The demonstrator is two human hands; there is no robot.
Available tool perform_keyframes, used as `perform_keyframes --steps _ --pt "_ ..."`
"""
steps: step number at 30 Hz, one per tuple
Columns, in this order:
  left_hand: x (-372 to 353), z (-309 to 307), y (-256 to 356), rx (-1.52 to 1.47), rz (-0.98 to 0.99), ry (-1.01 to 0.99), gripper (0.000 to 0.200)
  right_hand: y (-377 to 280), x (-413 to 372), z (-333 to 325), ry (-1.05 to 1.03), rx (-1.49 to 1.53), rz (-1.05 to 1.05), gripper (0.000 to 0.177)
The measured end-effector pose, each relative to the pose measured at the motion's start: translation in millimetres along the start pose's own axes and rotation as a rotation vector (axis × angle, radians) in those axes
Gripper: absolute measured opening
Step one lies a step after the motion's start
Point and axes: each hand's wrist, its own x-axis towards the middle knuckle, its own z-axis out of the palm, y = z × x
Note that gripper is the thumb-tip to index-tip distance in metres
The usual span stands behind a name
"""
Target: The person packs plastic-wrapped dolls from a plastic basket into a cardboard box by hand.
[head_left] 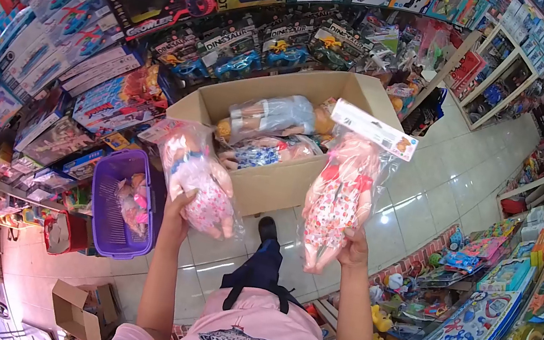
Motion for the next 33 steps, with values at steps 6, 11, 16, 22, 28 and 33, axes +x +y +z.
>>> perform_keyframes --steps 6,11,16,22,28,33 --pt "81.8 21.4 -2.6 -0.158 0.011 0.049 0.052 -47.3 75.9 26.3 -0.01 0.026 -0.003 0.087" --pt "133.5 28.1 -7.8 -0.227 0.038 0.026 0.052 -96.4 137.9 58.4 0.03 -0.329 -0.184 0.086" --pt "154.2 21.2 -3.1 -0.17 0.08 0.098 0.052 -127.5 187.5 73.3 0.107 -1.072 -0.33 0.074" --pt "140.5 35.3 15.3 -0.162 0.178 0.239 0.048 -108.3 272.8 67.5 -0.546 -1.861 -0.431 0.068" --pt "127.1 0.5 7.6 -0.234 0.259 0.378 0.045 -57.5 312.1 47.8 -1.174 -2.214 -0.291 0.068" --pt "113.2 -1.5 2.1 -0.247 0.32 0.426 0.047 -23.8 327.6 -6.5 -1.331 -2.503 -0.235 0.074"
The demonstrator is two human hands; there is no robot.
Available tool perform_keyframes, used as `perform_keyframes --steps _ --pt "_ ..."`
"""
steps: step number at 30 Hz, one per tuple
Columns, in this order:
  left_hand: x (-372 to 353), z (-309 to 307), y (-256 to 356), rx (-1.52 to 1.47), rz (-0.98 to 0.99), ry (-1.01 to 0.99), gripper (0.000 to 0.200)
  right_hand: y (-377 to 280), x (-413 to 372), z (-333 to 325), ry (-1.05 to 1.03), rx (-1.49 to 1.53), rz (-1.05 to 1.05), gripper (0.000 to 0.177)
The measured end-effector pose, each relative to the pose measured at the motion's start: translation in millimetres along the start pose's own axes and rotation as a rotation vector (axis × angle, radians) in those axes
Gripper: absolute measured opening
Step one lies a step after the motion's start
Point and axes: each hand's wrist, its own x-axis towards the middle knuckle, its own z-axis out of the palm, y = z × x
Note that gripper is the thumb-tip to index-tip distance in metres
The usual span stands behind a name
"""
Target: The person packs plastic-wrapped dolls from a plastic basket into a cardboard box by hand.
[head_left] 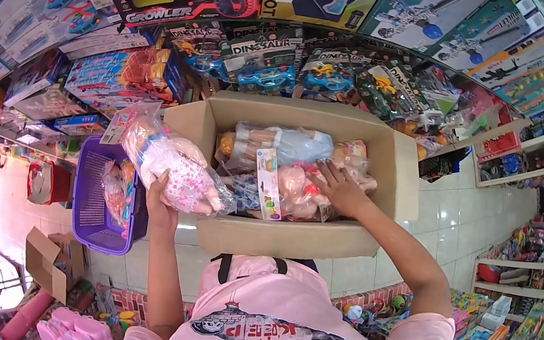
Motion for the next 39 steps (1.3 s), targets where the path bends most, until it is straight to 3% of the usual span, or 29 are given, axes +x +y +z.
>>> perform_keyframes --steps 2,4,7,9,12,13,14,16,18,20,22,24,26,27,28,30,31,32,34,35,36,38,39 --pt "-6.4 5.0 3.0 0.028 0.025 0.02 0.049 -0.7 5.2 27.0 0.047 0.049 0.026 0.073" --pt "-12.2 9.6 4.4 0.056 0.038 0.04 0.052 3.4 8.2 34.5 -0.059 0.11 0.038 0.068" --pt "-10.6 15.3 3.0 0.088 0.019 0.053 0.056 4.8 11.5 32.1 -0.034 0.163 0.04 0.079" --pt "-5.1 17.8 1.4 0.13 0.025 -0.001 0.064 2.0 12.1 -4.4 -0.257 0.257 0.051 0.097" --pt "2.4 31.1 3.8 0.206 -0.006 -0.041 0.068 12.7 17.5 -22.3 -0.324 0.433 0.04 0.107" --pt "7.9 34.1 4.2 0.21 -0.01 -0.045 0.068 28.3 17.7 12.3 -0.1 0.586 -0.029 0.094" --pt "15.2 37.9 5.2 0.32 -0.026 -0.132 0.069 37.3 18.9 5.2 -0.098 0.592 -0.025 0.094" --pt "28.8 60.4 7.6 0.431 -0.042 -0.224 0.07 57.7 16.4 -17.2 0.001 1.094 0.195 0.079" --pt "31.1 109.3 16.7 1.101 0.272 -0.615 0.077 58.5 -0.5 -67.9 0.354 1.161 0.308 0.065" --pt "33.0 139.6 9.9 1.239 0.163 -0.728 0.074 55.1 -12.5 -106.9 0.785 1.048 0.235 0.075" --pt "18.9 183.2 3.1 1.441 0.004 -0.882 0.074 50.0 -30.3 -141.2 0.775 0.918 0.15 0.082" --pt "20.7 188.9 -29.0 1.502 0.094 -1.087 0.074 45.1 -39.8 -143.3 0.765 0.782 0.067 0.089" --pt "10.2 207.4 -51.7 1.356 -0.065 -1.176 0.077 39.8 -44.3 -128.9 0.44 0.867 -0.059 0.099" --pt "9.9 205.4 -70.4 1.276 -0.079 -1.225 0.081 39.0 -47.5 -124.0 0.196 1.002 0.014 0.097" --pt "11.7 199.3 -89.0 1.201 -0.048 -1.315 0.083 42.8 -48.5 -114.3 0.2 1.0 0.016 0.097" --pt "4.5 196.3 -107.8 1.221 0.015 -1.374 0.084 54.9 -50.5 -87.2 -0.078 0.961 0.166 0.092" --pt "-0.5 203.4 -102.9 1.207 -0.123 -1.359 0.075 58.8 -54.6 -75.8 -0.076 0.961 0.166 0.092" --pt "1.0 198.7 -107.6 1.209 -0.121 -1.359 0.075 61.6 -60.0 -64.8 -0.111 0.896 0.197 0.088" --pt "10.5 178.4 -123.4 1.217 0.086 -1.475 0.066 66.2 -67.5 -44.0 -0.143 0.83 0.225 0.083" --pt "14.4 174.5 -125.7 1.327 0.285 -1.493 0.066 68.0 -69.5 -36.1 -0.197 0.762 0.244 0.081" --pt "13.6 169.2 -127.7 1.331 0.287 -1.49 0.066 70.1 -70.9 -29.1 -0.25 0.693 0.262 0.079" --pt "6.5 161.0 -126.7 1.699 0.199 -1.208 0.073 67.8 -65.0 -27.7 -0.274 0.704 0.273 0.084" --pt "11.2 149.8 -135.2 1.787 0.03 -1.225 0.078 66.1 -59.9 -17.8 -0.309 0.66 0.275 0.089"
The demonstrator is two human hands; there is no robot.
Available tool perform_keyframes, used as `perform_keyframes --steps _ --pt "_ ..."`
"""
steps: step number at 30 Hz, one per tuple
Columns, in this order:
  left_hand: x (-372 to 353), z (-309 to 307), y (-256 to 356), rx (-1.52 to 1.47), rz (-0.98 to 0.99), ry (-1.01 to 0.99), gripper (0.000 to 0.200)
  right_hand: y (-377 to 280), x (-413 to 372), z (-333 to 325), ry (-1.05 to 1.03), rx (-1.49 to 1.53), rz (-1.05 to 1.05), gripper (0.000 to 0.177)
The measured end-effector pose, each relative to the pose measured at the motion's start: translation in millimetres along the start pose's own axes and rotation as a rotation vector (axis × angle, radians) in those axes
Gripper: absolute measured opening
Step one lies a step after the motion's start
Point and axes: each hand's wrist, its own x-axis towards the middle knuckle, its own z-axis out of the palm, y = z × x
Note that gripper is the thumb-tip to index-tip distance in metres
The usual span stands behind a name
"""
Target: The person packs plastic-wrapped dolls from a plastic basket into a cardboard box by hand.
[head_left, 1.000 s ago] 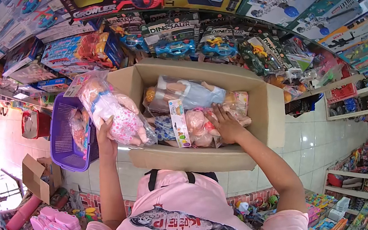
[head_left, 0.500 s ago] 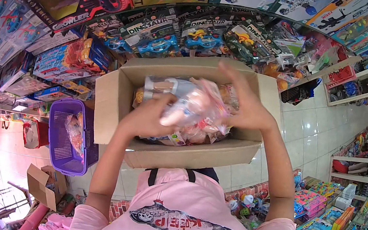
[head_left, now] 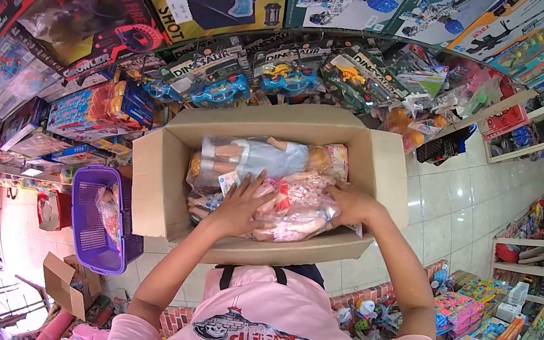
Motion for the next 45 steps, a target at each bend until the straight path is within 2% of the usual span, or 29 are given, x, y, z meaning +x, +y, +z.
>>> perform_keyframes --steps 2,3,6,12,19,22,24,25,27,28,30,31,32,33,34,35,36,37,38,40,42,44,45 --pt "4.3 14.5 -6.1 0.009 0.016 0.013 0.078 -0.1 15.0 14.9 -0.043 -0.085 0.026 0.101" --pt "5.5 19.5 -7.9 0.013 0.037 0.025 0.078 -2.0 21.8 20.8 -0.036 -0.085 0.022 0.101" --pt "11.9 16.4 4.5 0.003 0.054 0.029 0.077 -12.6 37.9 32.5 -0.085 -0.341 0.155 0.104" --pt "22.6 21.4 1.6 -0.035 0.061 0.007 0.075 15.2 75.8 66.0 -0.051 -0.417 0.129 0.109" --pt "21.8 18.1 -2.7 -0.041 0.114 0.027 0.074 13.1 68.8 53.2 -0.049 -0.406 0.126 0.113" --pt "9.9 7.1 -3.5 -0.05 0.196 0.09 0.067 8.7 54.6 34.6 -0.081 -0.34 0.1 0.107" --pt "-4.8 -2.7 -8.6 -0.178 0.25 0.2 0.055 6.9 41.0 27.4 -0.027 -0.307 0.141 0.084" --pt "-16.9 -7.7 -11.7 -0.175 0.256 0.206 0.055 8.1 33.6 30.0 -0.02 -0.313 0.146 0.084" --pt "-49.7 -18.5 -19.1 -0.085 0.23 0.464 0.04 10.8 16.5 43.3 0.311 -0.179 0.231 0.064" --pt "-67.7 -26.1 -22.2 -0.057 0.218 0.595 0.032 7.1 3.0 45.6 0.316 -0.184 0.233 0.064" --pt "-108.9 -39.1 -24.4 -0.003 0.048 0.848 0.022 -17.9 -35.0 40.6 0.678 -0.035 0.1 0.04" --pt "-122.1 -33.8 -40.7 -0.002 -0.002 0.995 0.019 -30.8 -44.6 42.1 0.689 -0.041 0.099 0.04" --pt "-135.6 -23.8 -59.0 -0.005 -0.057 1.141 0.017 -43.3 -54.6 47.2 0.965 -0.055 0.102 0.032" --pt "-148.1 -11.4 -75.8 -0.193 -0.16 1.201 0.017 -52.7 -61.9 57.2 1.237 -0.07 0.1 0.025" --pt "-159.1 3.7 -91.6 -0.383 -0.265 1.253 0.019 -58.3 -64.7 75.2 1.238 -0.075 0.093 0.025" --pt "-168.1 19.2 -106.9 -0.383 -0.266 1.26 0.019 -62.7 -65.0 98.4 1.387 0.148 0.258 0.022" --pt "-174.3 35.0 -122.4 -0.424 -0.292 1.178 0.019 -66.6 -64.5 121.5 1.524 0.383 0.427 0.022" --pt "-176.9 53.3 -135.3 -0.461 -0.315 1.095 0.02 -71.7 -62.7 143.3 1.56 0.446 0.456 0.022" --pt "-175.5 75.2 -144.2 -0.457 -0.31 1.104 0.02 -75.9 -59.8 163.9 1.595 0.51 0.484 0.022" --pt "-169.8 130.3 -163.9 -0.632 -0.39 1.032 0.019 -77.7 -51.7 204.8 1.564 0.552 0.45 0.021" --pt "-163.4 188.2 -182.3 -1.003 -0.345 1.045 0.019 -73.7 -43.3 247.5 1.531 0.593 0.414 0.02" --pt "-174.5 230.7 -189.2 -0.547 -0.416 0.841 0.027 -63.1 -34.8 297.2 1.302 0.401 0.406 0.023" --pt "-179.3 287.0 -223.2 -0.54 -0.41 0.85 0.027 -55.4 -33.5 327.4 1.141 0.33 0.414 0.03"
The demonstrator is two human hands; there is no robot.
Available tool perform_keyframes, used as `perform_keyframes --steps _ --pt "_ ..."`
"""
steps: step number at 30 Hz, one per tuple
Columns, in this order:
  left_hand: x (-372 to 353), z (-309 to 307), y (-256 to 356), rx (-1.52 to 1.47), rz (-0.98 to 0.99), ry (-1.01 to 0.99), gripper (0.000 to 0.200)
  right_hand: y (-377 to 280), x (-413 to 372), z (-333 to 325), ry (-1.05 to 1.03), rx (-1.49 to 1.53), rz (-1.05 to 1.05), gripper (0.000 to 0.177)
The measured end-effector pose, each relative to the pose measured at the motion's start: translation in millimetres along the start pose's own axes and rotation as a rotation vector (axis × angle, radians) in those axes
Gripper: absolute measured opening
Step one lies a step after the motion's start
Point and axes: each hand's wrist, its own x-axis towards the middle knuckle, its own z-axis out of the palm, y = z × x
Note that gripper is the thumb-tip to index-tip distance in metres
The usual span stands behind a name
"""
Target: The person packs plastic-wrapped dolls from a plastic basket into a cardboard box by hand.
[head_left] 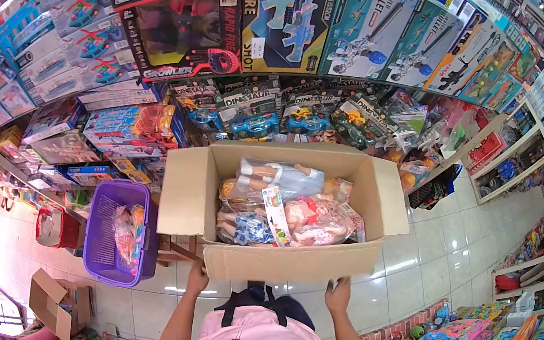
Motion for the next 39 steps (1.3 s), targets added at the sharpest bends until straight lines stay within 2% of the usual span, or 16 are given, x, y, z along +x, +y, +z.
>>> perform_keyframes --steps 1,3,5,6,7,9,10,12,14,16,17,18,20,22,30,39 --pt "-18.8 16.9 -52.6 0.162 0.083 -0.076 0.037 25.4 -23.5 10.8 -0.146 -0.098 -0.02 0.036" --pt "-67.1 1.7 -58.2 0.249 -0.727 -0.661 0.041 82.6 -70.5 30.2 -0.722 -0.283 0.24 0.057" --pt "-131.4 -34.8 -39.9 0.213 -0.887 -0.98 0.037 182.5 -135.3 87.7 -1.148 -0.394 0.45 0.066" --pt "-162.4 -29.9 -83.1 0.058 -1.133 -1.0 0.035 164.5 -148.3 61.7 -1.232 -0.316 0.704 0.067" --pt "-168.3 -33.8 -82.0 0.062 -1.135 -0.988 0.035 206.2 -189.9 86.3 -1.281 -0.168 0.958 0.06" --pt "-172.2 -40.3 -82.4 0.139 -0.921 -0.97 0.035 226.0 -239.0 76.3 -1.469 -0.201 0.567 0.049" --pt "-177.0 -43.3 -82.2 0.176 -0.818 -0.961 0.035 212.7 -245.9 64.1 -1.471 -0.195 0.556 0.049" --pt "-198.9 -49.4 -84.0 0.245 -0.621 -0.941 0.036 175.9 -258.3 38.0 -1.212 -0.005 0.974 0.049" --pt "-233.6 -60.5 -80.8 0.31 -0.437 -0.923 0.036 205.0 -285.0 58.9 -1.27 -0.029 0.948 0.048" --pt "-272.2 -74.7 -72.9 0.374 -0.254 -0.904 0.037 252.5 -319.4 91.1 -1.567 -0.242 0.243 0.036" --pt "-292.5 -80.4 -69.6 0.404 -0.161 -0.893 0.037 212.4 -305.4 73.7 -1.383 -0.172 0.854 0.033" --pt "-288.9 -74.1 -40.7 0.096 -0.822 -0.622 0.04 221.1 -311.6 80.1 -1.391 -0.177 0.847 0.033" --pt "-292.7 -75.0 -47.1 0.058 -0.797 -0.544 0.042 233.2 -312.9 92.0 -1.279 -0.135 0.268 0.034" --pt "-287.0 -80.2 -44.2 -0.007 -0.853 -0.44 0.044 188.3 -271.7 81.5 -1.254 -0.029 0.731 0.043" --pt "-307.5 -123.5 -70.5 0.031 -0.936 -0.297 0.049 94.7 -191.6 81.2 -1.142 -0.007 0.575 0.033" --pt "-357.2 -190.1 -146.8 -0.3 -1.124 -0.212 0.039 24.4 -206.4 123.4 -1.172 -0.182 0.574 0.032"
